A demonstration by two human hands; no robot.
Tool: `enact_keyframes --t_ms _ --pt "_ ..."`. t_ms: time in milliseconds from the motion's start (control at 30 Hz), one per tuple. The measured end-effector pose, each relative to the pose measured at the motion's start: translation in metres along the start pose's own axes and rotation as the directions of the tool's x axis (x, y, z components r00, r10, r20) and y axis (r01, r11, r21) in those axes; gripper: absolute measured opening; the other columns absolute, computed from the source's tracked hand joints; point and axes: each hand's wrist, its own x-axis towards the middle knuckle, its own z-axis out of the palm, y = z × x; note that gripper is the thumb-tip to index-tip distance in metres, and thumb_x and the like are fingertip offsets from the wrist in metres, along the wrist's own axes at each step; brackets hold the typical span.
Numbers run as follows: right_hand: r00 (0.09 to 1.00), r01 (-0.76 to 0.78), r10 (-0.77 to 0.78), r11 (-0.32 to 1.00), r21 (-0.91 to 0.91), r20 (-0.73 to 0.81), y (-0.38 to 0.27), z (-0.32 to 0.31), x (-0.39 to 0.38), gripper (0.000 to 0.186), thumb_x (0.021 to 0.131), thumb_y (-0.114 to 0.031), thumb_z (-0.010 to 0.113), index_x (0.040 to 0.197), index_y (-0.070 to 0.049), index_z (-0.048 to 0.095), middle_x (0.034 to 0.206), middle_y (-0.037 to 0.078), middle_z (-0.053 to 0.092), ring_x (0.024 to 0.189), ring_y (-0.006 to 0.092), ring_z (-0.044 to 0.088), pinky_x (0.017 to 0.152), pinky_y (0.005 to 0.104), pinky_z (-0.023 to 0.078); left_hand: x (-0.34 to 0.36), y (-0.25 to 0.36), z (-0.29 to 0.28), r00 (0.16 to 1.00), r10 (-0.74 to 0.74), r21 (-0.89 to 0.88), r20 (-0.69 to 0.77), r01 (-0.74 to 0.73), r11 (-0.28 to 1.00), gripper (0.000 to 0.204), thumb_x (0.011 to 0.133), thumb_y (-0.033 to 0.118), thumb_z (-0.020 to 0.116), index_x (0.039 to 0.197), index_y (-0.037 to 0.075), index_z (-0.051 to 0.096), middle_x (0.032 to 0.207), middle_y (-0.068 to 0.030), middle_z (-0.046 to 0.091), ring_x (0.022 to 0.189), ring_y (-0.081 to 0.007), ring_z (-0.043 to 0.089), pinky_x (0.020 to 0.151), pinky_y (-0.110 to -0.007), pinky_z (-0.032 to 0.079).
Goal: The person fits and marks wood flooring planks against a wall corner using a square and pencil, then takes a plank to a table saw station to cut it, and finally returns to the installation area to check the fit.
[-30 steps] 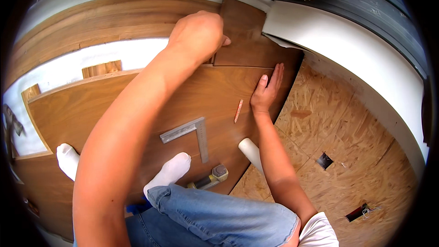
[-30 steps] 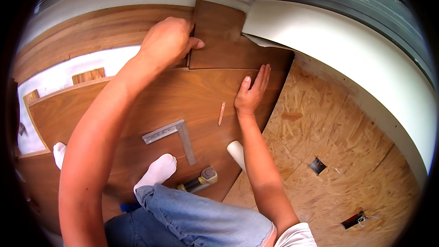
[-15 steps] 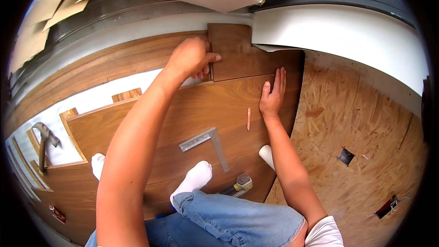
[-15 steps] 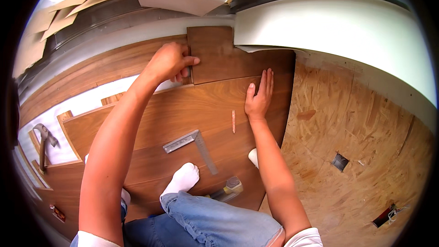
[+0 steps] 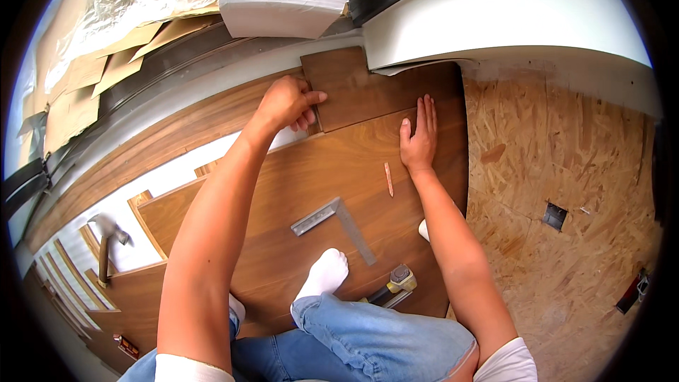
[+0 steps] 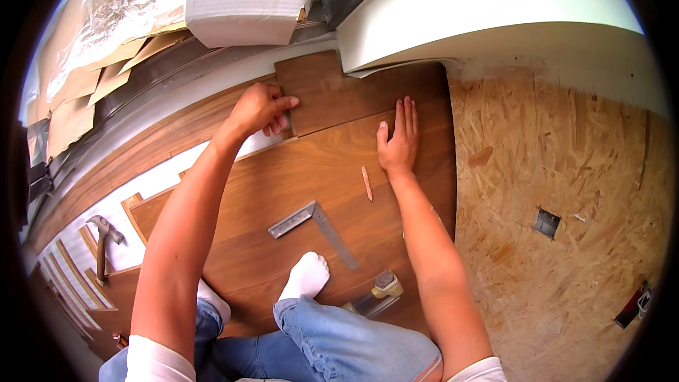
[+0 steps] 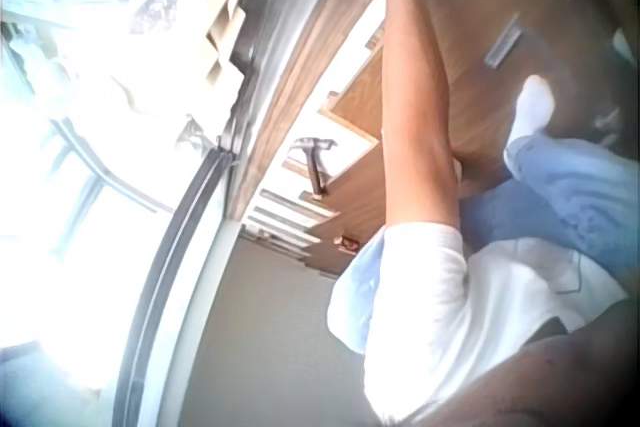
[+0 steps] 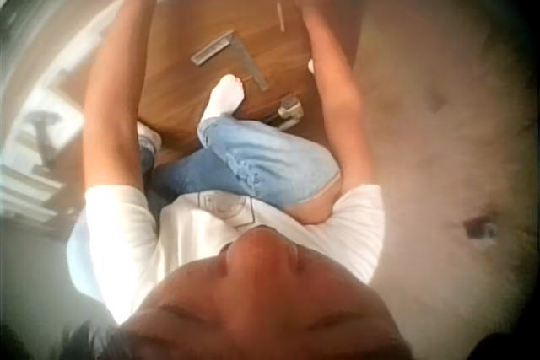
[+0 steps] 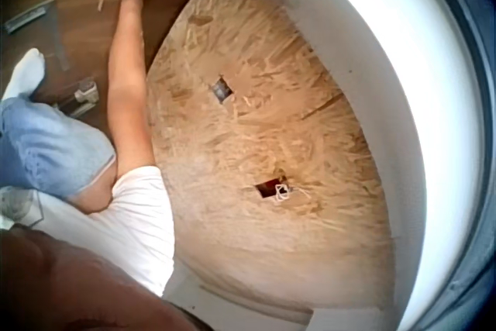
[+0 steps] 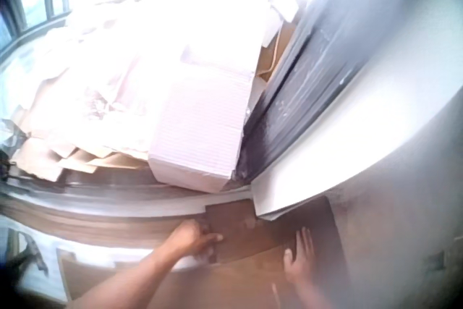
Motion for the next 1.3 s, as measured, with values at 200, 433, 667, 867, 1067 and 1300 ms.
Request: enact_keyframes --t_ms 200,433,667,867,1067,1300 --pt "1.000 -0.026 0.026 0.999 -0.021 0.002 -0.001 0.004 -0.004 0.061 0.095 -0.021 0.059 0.149 0.004 0.046 0.161 0.022 0.040 0.151 0.0404 0.034 0.124 0.0481 0.030 -0.003 0.001 0.008 0.999 0.021 0.045 -0.047 -0.018 0.999 0.037 0.099 0.028 0.070 0.077 0.000 0.060 0.064 -0.0102 0.068 0.048 -0.0173 0.063 0.042 -0.033 0.049" --pt "0.999 -0.040 0.040 0.999 -0.017 0.003 0.001 -0.002 -0.001 0.061 0.095 -0.022 0.059 0.150 0.002 0.046 0.162 0.020 0.039 0.152 0.0385 0.033 0.124 0.0470 0.030 -0.006 -0.001 0.010 0.997 0.047 0.032 -0.057 -0.045 0.998 0.033 0.098 0.023 0.071 0.077 -0.001 0.062 0.063 -0.0099 0.068 0.048 -0.0171 0.064 0.043 -0.032 0.049" --pt "0.999 -0.041 0.041 0.999 0.033 -0.026 -0.003 -0.005 0.001 0.059 0.096 -0.020 0.057 0.149 0.003 0.047 0.161 0.021 0.041 0.150 0.0401 0.036 0.123 0.0479 0.031 -0.004 -0.003 0.007 0.999 0.043 0.041 -0.028 -0.041 0.998 0.033 0.098 0.024 0.071 0.079 -0.001 0.062 0.064 -0.0091 0.068 0.048 -0.0163 0.063 0.042 -0.032 0.048" --pt "0.998 -0.061 0.061 0.998 0.013 -0.019 -0.003 -0.006 -0.001 0.061 0.093 -0.019 0.062 0.149 0.001 0.048 0.160 0.020 0.041 0.150 0.0383 0.036 0.125 0.0469 0.031 -0.006 0.000 0.008 0.998 0.043 0.067 -0.034 -0.041 0.997 0.033 0.098 0.025 0.071 0.080 -0.001 0.061 0.064 -0.0098 0.067 0.048 -0.0164 0.062 0.042 -0.031 0.047" --pt "0.997 -0.058 0.058 0.998 0.020 -0.041 0.001 -0.006 -0.002 0.061 0.093 -0.020 0.063 0.148 0.001 0.049 0.160 0.020 0.042 0.150 0.0377 0.037 0.124 0.0467 0.031 -0.009 0.005 0.011 0.998 0.034 0.091 -0.048 -0.029 0.995 0.035 0.100 0.028 0.069 0.082 -0.001 0.061 0.064 -0.0100 0.067 0.048 -0.0168 0.062 0.043 -0.031 0.048" --pt "0.998 -0.049 0.050 0.999 0.014 -0.032 -0.001 -0.005 -0.002 0.061 0.092 -0.019 0.064 0.147 0.002 0.049 0.160 0.020 0.042 0.150 0.0375 0.036 0.125 0.0469 0.030 -0.006 0.000 0.006 0.999 0.031 0.013 -0.037 -0.030 0.999 0.043 0.107 0.033 0.056 0.081 -0.001 0.060 0.063 -0.0117 0.065 0.047 -0.0187 0.061 0.041 -0.032 0.048"
